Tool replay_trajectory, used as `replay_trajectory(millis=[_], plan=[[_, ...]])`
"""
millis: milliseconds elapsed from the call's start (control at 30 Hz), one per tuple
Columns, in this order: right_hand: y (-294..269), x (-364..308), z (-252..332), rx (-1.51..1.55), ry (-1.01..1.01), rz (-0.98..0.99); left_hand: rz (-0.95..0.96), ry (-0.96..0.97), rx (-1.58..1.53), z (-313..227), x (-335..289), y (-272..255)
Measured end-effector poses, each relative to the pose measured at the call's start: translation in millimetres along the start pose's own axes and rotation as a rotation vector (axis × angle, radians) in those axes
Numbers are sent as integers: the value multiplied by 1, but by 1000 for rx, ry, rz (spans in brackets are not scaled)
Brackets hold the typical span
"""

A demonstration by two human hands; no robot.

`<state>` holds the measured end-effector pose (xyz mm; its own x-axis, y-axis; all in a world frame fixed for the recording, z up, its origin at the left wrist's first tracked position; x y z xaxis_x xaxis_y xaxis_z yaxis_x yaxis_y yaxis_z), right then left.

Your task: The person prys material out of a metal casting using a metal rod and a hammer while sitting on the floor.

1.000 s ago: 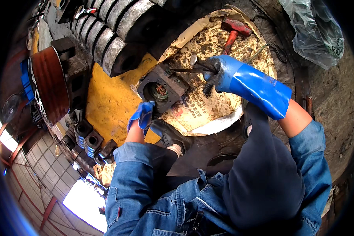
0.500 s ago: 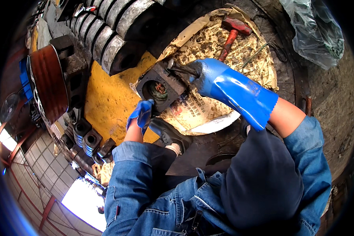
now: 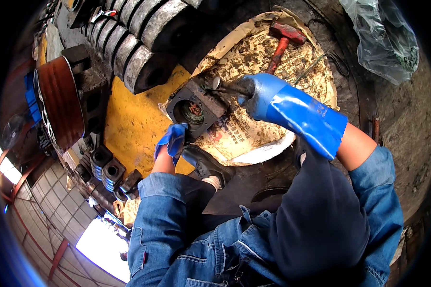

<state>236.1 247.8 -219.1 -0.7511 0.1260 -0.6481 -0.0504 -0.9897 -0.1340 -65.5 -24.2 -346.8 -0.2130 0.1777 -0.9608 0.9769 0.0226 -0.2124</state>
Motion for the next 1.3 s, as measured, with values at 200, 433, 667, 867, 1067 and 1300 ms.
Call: replay_trajectory(millis=[200, 433, 667, 867, 1067, 1300], plan=[[8, 12, 21, -307, 104, 28, -2, 5, 11, -8, -7, 3], [-8, 11, -23, 68, 87, -83, -7, -13, 28, -6, -9, 1], [2, -18, -12, -87, 45, 49, -11, -30, 37, -7, -10, 0], [14, -21, 0, -232, 36, -11, -15, -46, 72, -10, -6, 0], [24, -6, 13, -401, 116, 140, 113, 8, 36, -4, -8, -1], [35, -17, 16, -373, -4, -98, 30, -18, 18, 4, -12, -5]])
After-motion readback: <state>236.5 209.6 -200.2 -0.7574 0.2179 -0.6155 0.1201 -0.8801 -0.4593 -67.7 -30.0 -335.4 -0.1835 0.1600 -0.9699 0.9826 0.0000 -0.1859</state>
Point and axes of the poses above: each hand's wrist, its own x-axis towards the middle knuckle, its own y-axis out of the palm, z = x × y, the point moved 5 cm from there along x, towards the middle knuckle, and after that the axes turned 11 degrees about z, right-handed, at the moved point
